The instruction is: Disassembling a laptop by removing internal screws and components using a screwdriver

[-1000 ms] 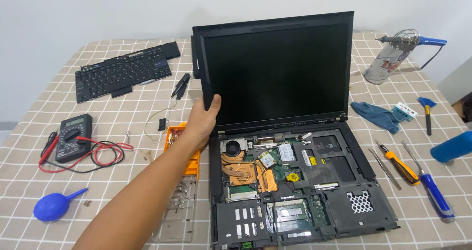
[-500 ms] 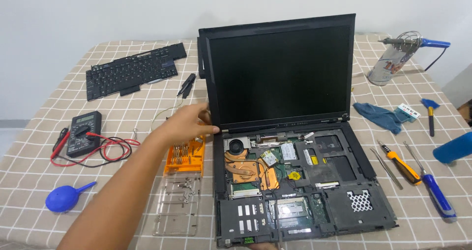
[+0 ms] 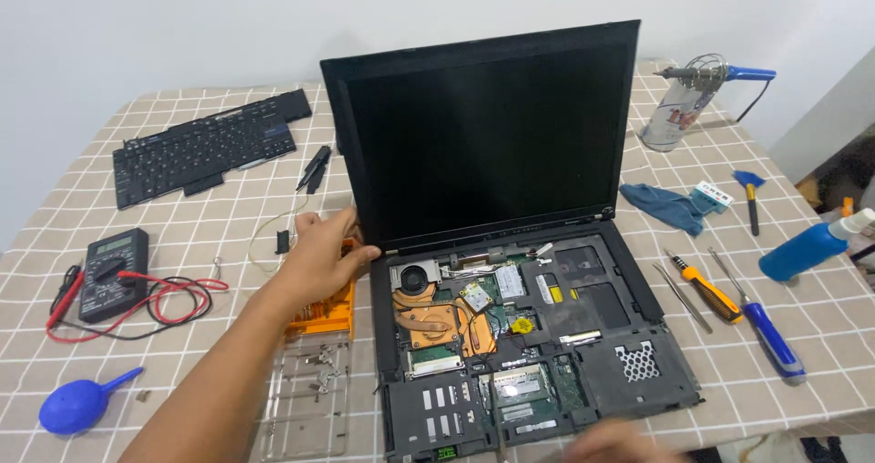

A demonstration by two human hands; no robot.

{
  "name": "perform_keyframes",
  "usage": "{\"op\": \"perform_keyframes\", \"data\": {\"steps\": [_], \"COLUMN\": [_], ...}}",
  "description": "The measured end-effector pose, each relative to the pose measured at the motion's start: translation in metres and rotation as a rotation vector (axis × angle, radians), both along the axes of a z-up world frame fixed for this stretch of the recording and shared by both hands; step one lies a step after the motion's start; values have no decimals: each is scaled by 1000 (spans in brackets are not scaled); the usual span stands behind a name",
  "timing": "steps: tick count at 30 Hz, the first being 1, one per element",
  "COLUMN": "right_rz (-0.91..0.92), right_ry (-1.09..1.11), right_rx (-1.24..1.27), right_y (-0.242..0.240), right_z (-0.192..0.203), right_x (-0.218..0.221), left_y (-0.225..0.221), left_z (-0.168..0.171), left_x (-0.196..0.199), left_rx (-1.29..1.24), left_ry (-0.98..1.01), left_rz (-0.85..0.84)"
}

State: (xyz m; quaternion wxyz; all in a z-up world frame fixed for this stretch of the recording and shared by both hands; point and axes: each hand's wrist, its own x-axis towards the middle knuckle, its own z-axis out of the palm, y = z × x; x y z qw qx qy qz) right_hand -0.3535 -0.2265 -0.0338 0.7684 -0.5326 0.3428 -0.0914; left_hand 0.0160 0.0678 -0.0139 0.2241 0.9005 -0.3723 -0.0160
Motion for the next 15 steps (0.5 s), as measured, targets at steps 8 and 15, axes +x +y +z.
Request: {"op": "perform_keyframes", "data": {"steps": [8,15], "right_rz": [-305,-279], "right_ry": [0,274], "right_rx": [-919,-1346], "right_y": [-246,-198], "right_z": [-138,-101], "right_x": [-45,-4], "left_y": [-1,1], "left_z": [6,15], "left_x": [-7,-8], "left_rx": [-75,-11], "left_ry": [65,220], "left_rz": [-9,68]}}
